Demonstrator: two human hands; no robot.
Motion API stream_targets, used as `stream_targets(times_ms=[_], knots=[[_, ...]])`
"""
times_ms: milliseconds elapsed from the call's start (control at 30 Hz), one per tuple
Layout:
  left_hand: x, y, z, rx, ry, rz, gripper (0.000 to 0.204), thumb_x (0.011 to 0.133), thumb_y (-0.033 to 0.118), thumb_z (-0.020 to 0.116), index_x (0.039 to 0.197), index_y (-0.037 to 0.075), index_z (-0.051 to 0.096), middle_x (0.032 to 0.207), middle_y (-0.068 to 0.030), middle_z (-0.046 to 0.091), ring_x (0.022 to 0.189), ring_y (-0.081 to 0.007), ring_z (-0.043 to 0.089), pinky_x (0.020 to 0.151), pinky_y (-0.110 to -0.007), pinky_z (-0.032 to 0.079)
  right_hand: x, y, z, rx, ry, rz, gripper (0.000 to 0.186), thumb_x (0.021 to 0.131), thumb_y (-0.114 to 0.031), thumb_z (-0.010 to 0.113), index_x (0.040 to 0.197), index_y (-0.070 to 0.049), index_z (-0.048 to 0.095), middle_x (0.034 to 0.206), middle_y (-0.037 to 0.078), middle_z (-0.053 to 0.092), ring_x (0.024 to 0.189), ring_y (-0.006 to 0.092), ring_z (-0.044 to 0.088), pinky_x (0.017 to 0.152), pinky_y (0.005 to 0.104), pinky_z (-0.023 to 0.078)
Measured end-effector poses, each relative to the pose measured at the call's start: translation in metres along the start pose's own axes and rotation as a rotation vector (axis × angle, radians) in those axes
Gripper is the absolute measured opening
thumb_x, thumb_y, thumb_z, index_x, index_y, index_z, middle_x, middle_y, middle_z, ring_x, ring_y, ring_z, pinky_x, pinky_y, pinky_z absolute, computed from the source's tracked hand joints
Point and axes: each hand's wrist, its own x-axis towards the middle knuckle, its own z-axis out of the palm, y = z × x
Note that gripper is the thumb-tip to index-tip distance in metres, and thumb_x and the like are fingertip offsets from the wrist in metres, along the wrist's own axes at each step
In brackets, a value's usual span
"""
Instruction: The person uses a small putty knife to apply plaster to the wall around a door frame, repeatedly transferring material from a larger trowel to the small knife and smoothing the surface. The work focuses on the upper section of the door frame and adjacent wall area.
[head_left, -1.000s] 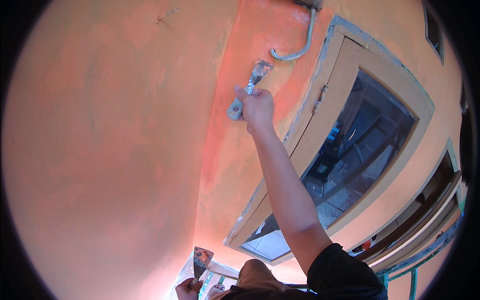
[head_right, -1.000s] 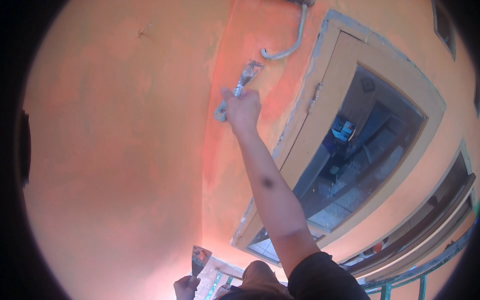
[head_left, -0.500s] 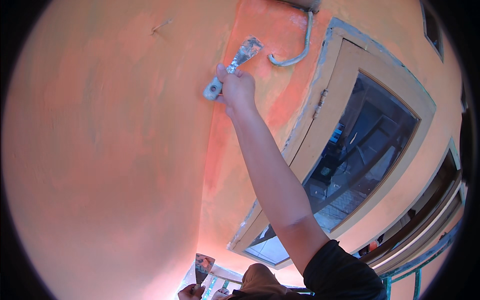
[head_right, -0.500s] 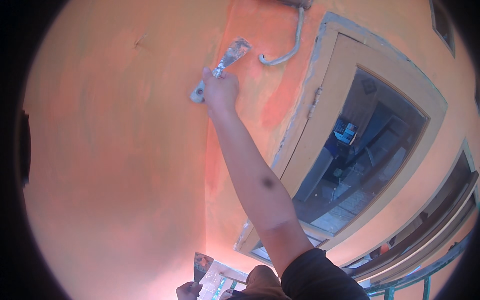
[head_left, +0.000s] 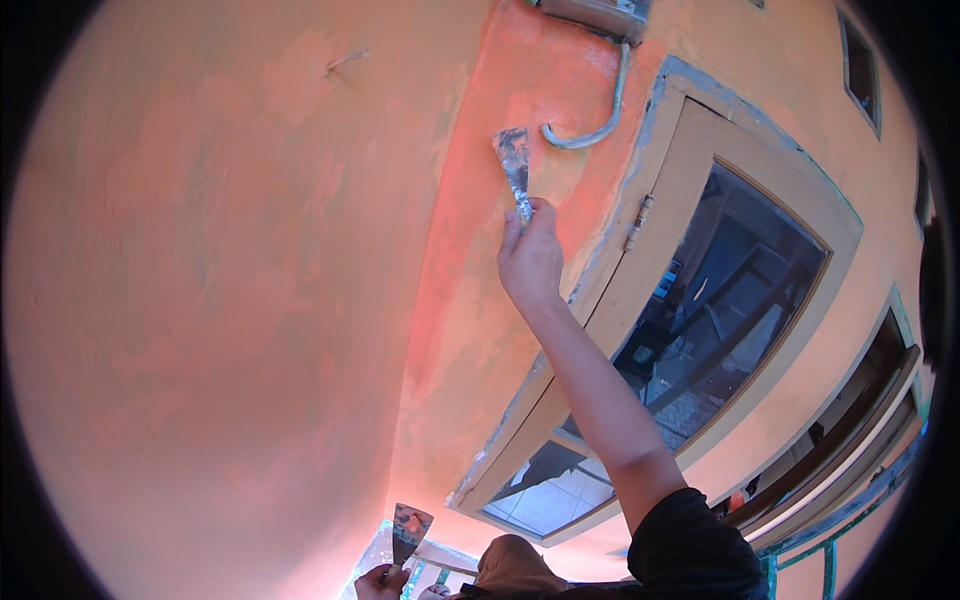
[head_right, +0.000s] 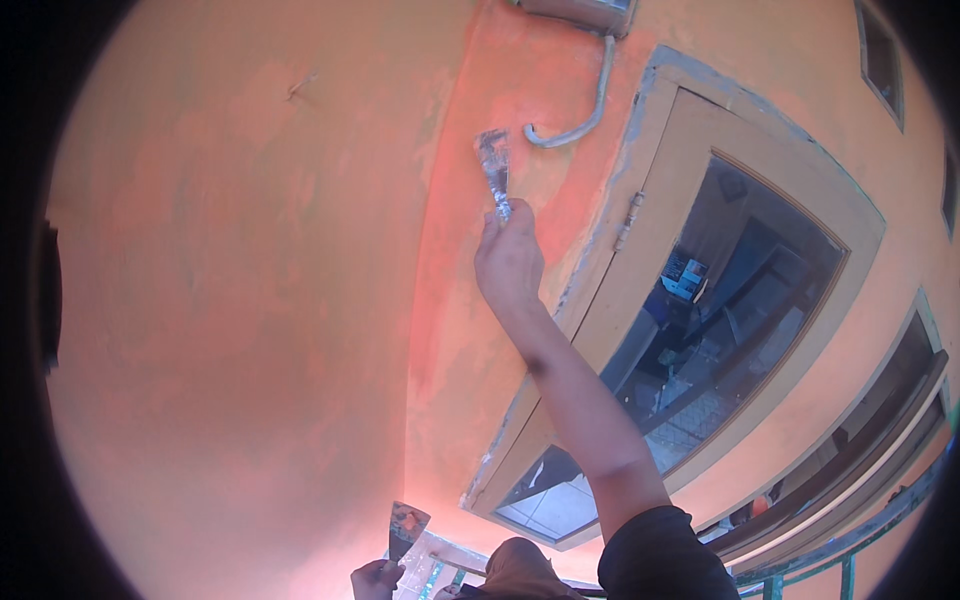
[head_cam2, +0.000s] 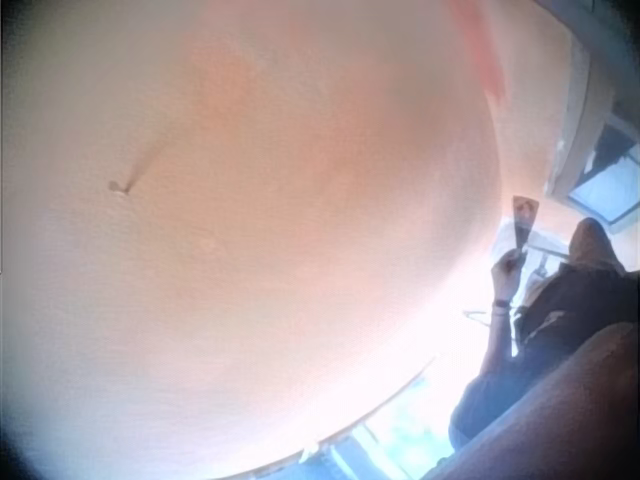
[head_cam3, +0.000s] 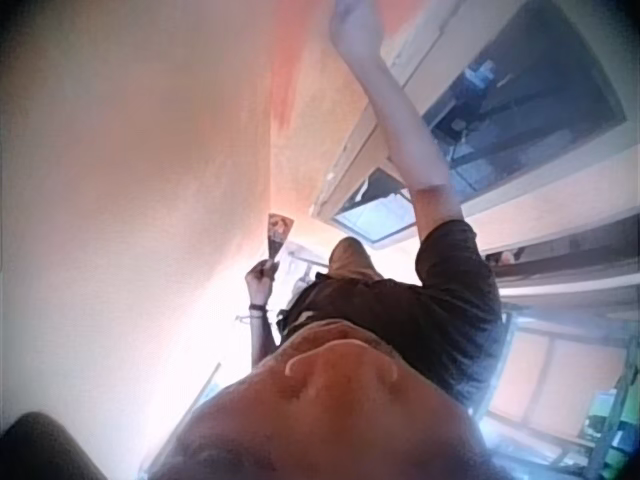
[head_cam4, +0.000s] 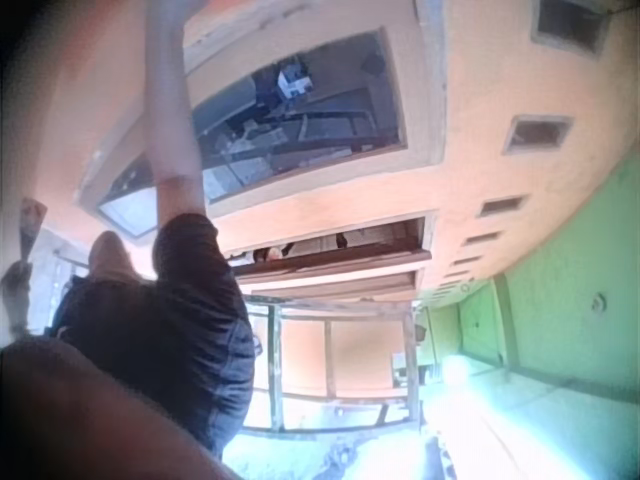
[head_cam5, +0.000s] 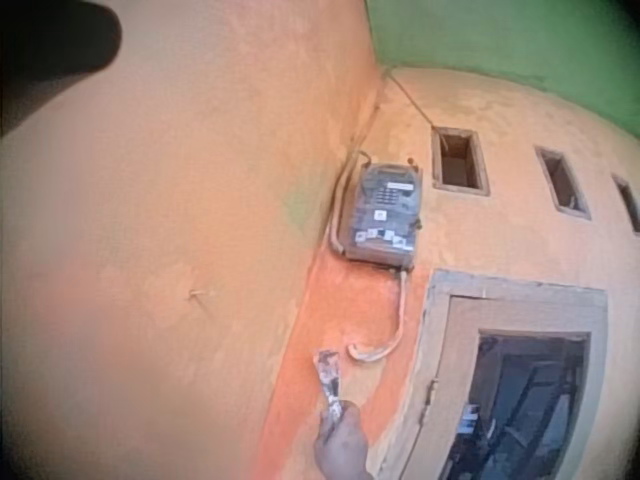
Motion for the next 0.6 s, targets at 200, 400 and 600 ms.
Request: stream_targets(times_ms=[200,400,600], knots=[[-0.001,-0.006,0.002,-0.010,0.012,-0.006,0.018,0.086,0.011,0.062,0.093,-0.005,0.065,0.064,-0.0006,0.058,0.055,-0.0058,0.048,0.049,-0.021,0.040,0.016,0.000,-0.043,-0.037,0.011,-0.286,0.031,0.086,-0.022,0.056,0.109,-0.002,0.049,0.091,0.020,0.061,0.075,0.0378,0.061,0.066,0.0461,0.048],[-0.006,-0.002,0.004,0.040,0.027,-0.036,0.018,0.085,0.015,0.064,0.088,-0.003,0.067,0.057,0.0012,0.053,0.052,-0.0052,0.043,0.046,-0.022,0.036,0.107,-0.036,-0.153,-0.319,-0.096,-0.514,0.030,0.083,-0.028,0.061,0.103,-0.006,0.063,0.088,0.015,0.064,0.081,0.0316,0.061,0.073,0.0395,0.048],[0.006,0.017,0.030,0.040,-0.042,0.015,0.019,0.084,0.016,0.065,0.089,-0.002,0.067,0.056,0.0034,0.050,0.051,-0.0051,0.042,0.045,-0.022,0.035,0.136,-0.068,-0.179,-0.566,-0.354,-0.476,0.033,0.077,-0.027,0.065,0.102,-0.006,0.063,0.084,0.012,0.064,0.078,0.0276,0.061,0.070,0.0386,0.047]])
